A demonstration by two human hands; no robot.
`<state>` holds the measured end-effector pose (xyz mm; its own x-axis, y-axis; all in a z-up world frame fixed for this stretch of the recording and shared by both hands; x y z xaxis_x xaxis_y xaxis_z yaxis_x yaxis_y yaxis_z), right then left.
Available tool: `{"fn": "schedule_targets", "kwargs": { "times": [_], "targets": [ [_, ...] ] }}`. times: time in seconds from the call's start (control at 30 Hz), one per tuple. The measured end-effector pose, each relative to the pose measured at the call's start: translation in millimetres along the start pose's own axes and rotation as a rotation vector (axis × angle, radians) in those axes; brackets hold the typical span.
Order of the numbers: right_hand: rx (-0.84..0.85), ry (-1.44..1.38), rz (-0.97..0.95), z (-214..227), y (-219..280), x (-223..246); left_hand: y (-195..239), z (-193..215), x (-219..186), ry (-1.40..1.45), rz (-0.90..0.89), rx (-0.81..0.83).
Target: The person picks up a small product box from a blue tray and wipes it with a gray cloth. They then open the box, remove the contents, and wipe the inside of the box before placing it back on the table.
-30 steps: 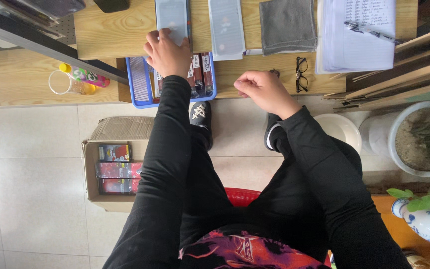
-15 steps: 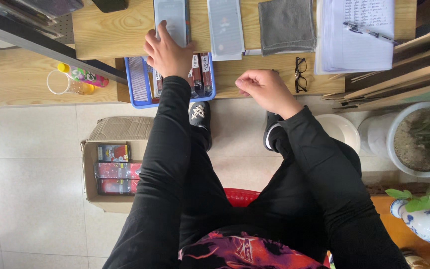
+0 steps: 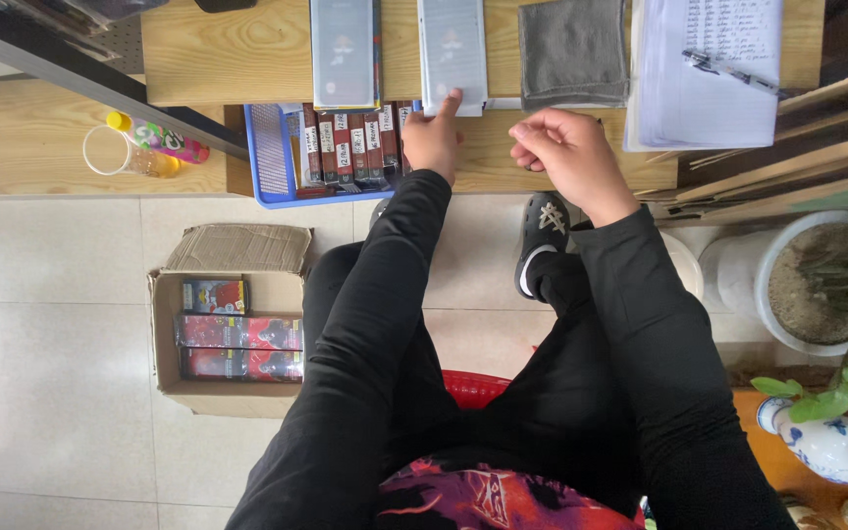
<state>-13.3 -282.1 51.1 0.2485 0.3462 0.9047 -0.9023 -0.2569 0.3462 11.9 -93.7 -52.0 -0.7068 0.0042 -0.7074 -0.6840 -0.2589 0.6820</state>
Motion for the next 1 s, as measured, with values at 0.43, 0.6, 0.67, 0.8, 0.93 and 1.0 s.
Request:
{"fn": "schedule_targets", "kwargs": {
  "times": [0.43,0.6,0.67,0.8,0.93,1.0],
  "targets": [
    [-0.110,0.108,-0.049,-8,-2,-11,43,-25,42,0.433,-0.157,0.307],
    [-0.063,-0.275,0.055,-16,-4,-15,59,-23,1,0.278,-0.311,0.453],
    [0.054,-0.405,0.128,-25,8,5,71,-25,-48,0.334,-0.523,0.672],
    [0.288,-0.437,0.086,-56,21,19,115,-17,-96,0.562,-0.487,1.059],
    [0.482,-0.421,0.068,-82,31,23,141,-11,-94,0.709,-0.365,1.249],
    [0.507,-0.389,0.049,-90,32,22,146,-9,-92,0.708,-0.385,1.280]
  ]
}}
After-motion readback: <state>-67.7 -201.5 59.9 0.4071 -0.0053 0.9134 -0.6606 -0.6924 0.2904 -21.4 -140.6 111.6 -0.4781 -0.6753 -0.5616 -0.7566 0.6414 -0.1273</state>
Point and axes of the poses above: each hand's wrist, its own y-axis away from the middle knuckle, its own z-axis out of the back of the hand, x = y × z, the point moved 10 cm from there along -y, towards the middle knuckle, and after that the axes turned 9 degrees about x, right-handed, at the moved point
